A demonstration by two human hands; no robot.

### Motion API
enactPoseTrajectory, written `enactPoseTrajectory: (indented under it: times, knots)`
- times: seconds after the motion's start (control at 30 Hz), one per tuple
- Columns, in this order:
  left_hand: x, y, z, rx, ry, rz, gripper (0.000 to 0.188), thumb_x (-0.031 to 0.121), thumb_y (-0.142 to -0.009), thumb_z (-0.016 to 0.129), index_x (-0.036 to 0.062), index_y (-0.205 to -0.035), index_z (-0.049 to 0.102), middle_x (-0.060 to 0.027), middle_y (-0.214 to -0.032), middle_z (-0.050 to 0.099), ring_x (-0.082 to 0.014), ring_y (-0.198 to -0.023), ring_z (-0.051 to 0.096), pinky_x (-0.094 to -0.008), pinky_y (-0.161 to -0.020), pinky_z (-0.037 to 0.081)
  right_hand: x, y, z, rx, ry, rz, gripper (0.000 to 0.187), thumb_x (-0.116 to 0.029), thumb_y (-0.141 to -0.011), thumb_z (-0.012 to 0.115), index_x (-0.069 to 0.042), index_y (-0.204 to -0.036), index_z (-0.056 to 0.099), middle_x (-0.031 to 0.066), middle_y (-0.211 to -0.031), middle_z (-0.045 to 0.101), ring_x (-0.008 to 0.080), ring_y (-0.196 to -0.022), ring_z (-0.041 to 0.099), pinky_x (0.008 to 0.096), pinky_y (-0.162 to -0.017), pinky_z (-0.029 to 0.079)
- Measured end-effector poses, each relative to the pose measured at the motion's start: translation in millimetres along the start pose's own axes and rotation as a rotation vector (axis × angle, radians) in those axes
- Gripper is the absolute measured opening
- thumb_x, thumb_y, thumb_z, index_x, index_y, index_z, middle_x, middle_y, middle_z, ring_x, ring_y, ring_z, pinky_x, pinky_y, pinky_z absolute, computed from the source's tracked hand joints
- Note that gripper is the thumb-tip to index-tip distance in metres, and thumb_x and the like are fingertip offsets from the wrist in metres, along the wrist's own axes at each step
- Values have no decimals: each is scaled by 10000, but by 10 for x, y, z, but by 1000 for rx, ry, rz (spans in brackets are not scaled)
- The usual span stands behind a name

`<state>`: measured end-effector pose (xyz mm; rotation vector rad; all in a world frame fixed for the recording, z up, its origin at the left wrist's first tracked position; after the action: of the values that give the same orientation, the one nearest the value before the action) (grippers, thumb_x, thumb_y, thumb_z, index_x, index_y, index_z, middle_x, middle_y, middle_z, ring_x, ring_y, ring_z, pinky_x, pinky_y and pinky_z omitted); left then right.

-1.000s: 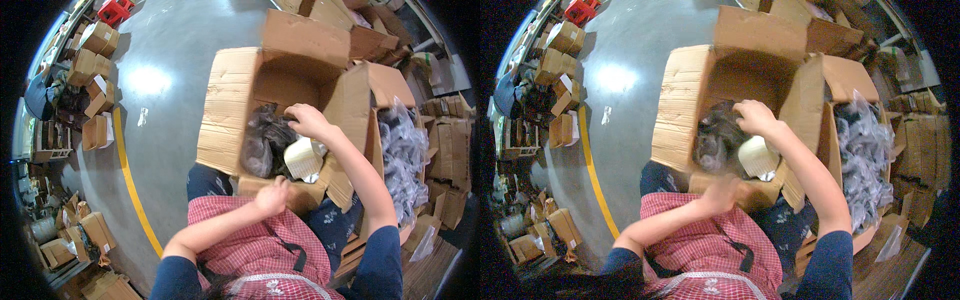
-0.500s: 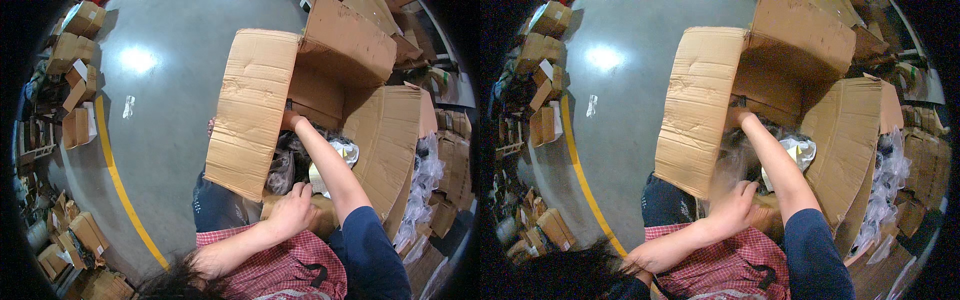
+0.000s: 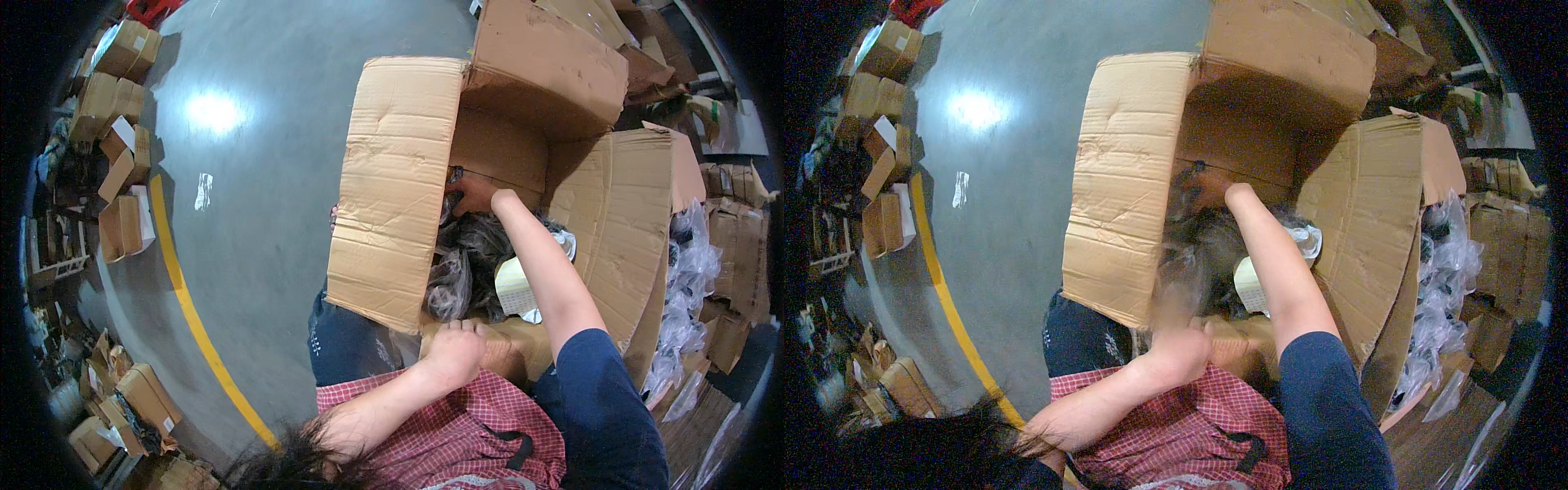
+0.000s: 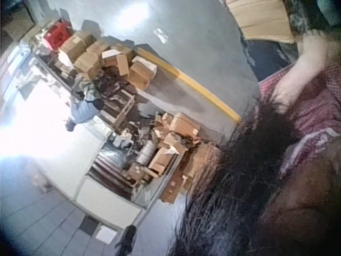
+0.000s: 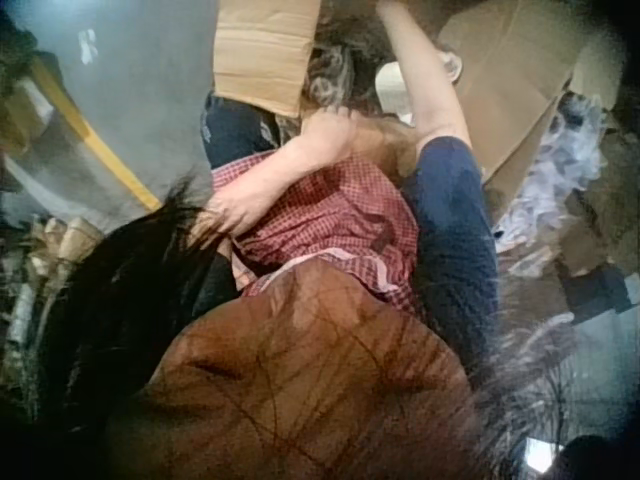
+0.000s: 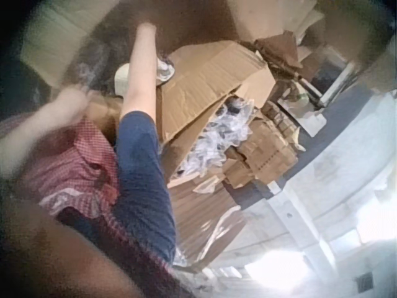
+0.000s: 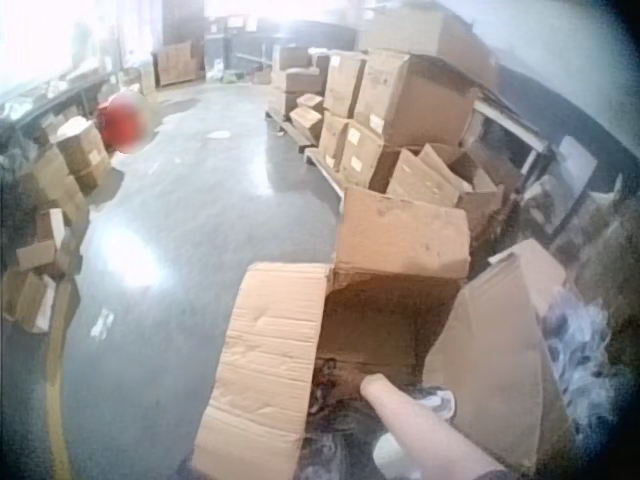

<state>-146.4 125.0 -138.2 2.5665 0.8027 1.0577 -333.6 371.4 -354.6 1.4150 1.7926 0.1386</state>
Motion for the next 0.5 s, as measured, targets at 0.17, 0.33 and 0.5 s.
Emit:
enactPoseTrajectory:
  times: [0.17,0.33,0.5]
  knots:
    - [-162,-84,136,95,34,39,247,152,-819,639,1,-1011,602,-176,-937,688,-332,-878,695,-442,-719,570,32,261,-168,285,-471,126,514,-109,-673,763,-134,-1186,737,89,-1085,747,239,-1005,677,348,-920,516]
    - [-260,-318,-57,262,394,-86,214,198,-922,598,10,-1024,609,-215,-921,690,-380,-889,688,-487,-757,558,272,601,141,658,-959,181,358,86,-730,594,-14,-1032,758,36,-1035,745,163,-1008,660,279,-910,502]
    - [-380,-558,-138,506,711,-263,240,159,-915,621,18,-1108,627,-204,-1001,698,-385,-927,679,-475,-809,540,598,525,676,628,-379,246,437,90,-748,557,-23,-1135,726,85,-1074,750,182,-1005,682,317,-883,535]
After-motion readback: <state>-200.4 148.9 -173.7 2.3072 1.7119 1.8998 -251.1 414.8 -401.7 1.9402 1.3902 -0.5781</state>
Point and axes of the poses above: each hand's wrist, its own y-axis away from the middle knuckle, its own z-axis out of the palm, x = y × z, the point moved 1 cm from there along -y, towards the middle knuckle
